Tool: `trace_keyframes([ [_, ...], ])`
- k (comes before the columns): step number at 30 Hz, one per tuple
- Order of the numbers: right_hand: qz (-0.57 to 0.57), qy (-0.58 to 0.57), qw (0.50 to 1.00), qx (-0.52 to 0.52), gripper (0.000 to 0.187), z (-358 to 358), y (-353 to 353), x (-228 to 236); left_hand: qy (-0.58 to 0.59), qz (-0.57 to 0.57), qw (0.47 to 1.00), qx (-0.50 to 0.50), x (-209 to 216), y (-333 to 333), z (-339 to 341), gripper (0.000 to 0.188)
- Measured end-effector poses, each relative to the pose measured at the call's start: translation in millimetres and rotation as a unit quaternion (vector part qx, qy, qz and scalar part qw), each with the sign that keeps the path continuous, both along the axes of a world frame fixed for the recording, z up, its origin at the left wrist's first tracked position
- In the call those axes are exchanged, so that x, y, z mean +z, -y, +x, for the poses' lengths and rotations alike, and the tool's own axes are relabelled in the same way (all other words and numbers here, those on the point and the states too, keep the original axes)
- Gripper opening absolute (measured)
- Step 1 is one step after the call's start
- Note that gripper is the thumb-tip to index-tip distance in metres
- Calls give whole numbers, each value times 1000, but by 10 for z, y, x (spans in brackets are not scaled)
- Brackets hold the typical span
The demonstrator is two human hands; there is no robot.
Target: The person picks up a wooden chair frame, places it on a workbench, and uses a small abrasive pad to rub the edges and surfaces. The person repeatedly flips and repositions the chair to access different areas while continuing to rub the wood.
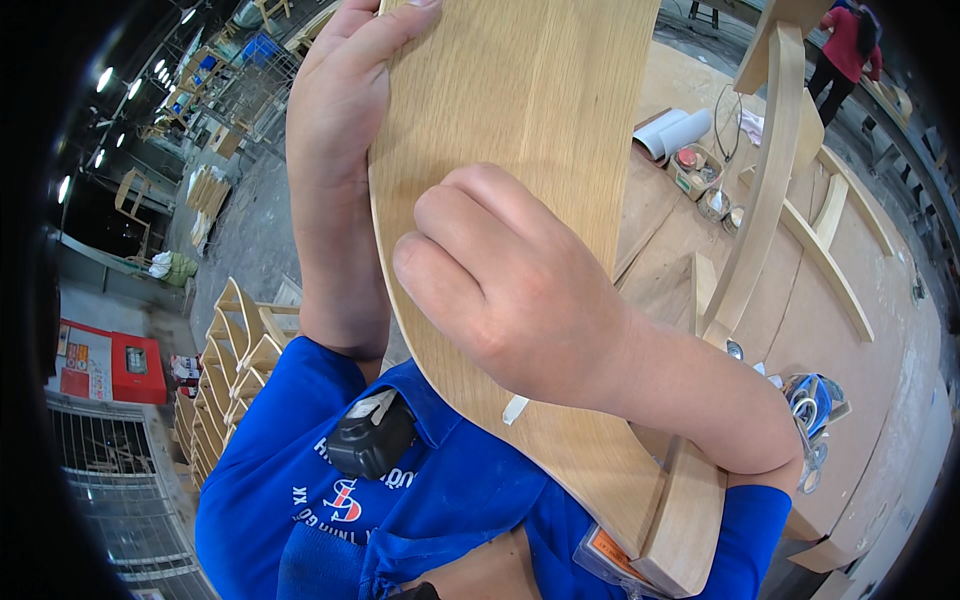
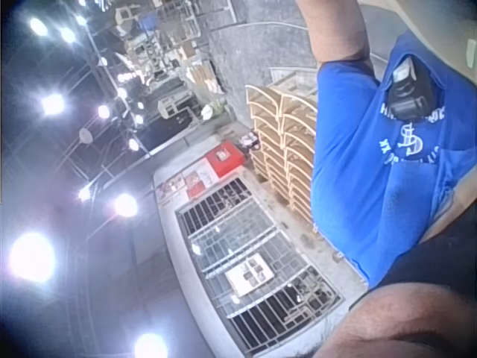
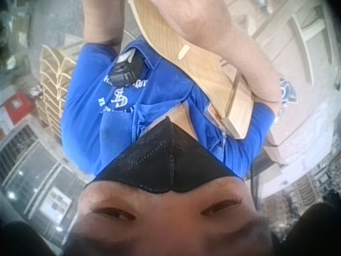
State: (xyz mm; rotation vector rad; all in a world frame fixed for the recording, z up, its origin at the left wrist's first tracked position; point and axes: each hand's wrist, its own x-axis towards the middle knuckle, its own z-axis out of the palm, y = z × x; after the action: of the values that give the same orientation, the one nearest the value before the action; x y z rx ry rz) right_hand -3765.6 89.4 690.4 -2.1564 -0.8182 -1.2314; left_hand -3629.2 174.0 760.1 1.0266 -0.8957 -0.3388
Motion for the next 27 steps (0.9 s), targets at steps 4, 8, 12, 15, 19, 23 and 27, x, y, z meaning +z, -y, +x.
trace_keyframes([
  [4, 6, 0, 1000, 1, 35, 2, -4, 1, -11, 6, 1000, 10, 8, 17, -15, 45],
  [8, 6, 2, 1000, -1, 35, 11, 3, 0, -3, 11, 1000, 11, 13, -1, -21, 45],
  [12, 7, 2, 1000, 0, 35, 10, 7, 0, 20, -11, 999, -35, 18, -18, -14, 45],
  [15, 9, -1, 1000, 0, 35, 7, 0, 0, 17, 15, 1000, 3, 2, -14, -18, 44],
  [19, 11, -1, 1000, 1, 35, 14, -6, 3, 13, 14, 1000, 10, -8, -9, -19, 43],
  [23, 12, -7, 1000, 5, 35, 15, -2, 5, 12, 3, 1000, -3, 7, 4, -7, 43],
  [27, 15, -4, 1000, 7, 35, 37, 0, -6, 5, 18, 1000, 22, 8, -10, -41, 43],
])
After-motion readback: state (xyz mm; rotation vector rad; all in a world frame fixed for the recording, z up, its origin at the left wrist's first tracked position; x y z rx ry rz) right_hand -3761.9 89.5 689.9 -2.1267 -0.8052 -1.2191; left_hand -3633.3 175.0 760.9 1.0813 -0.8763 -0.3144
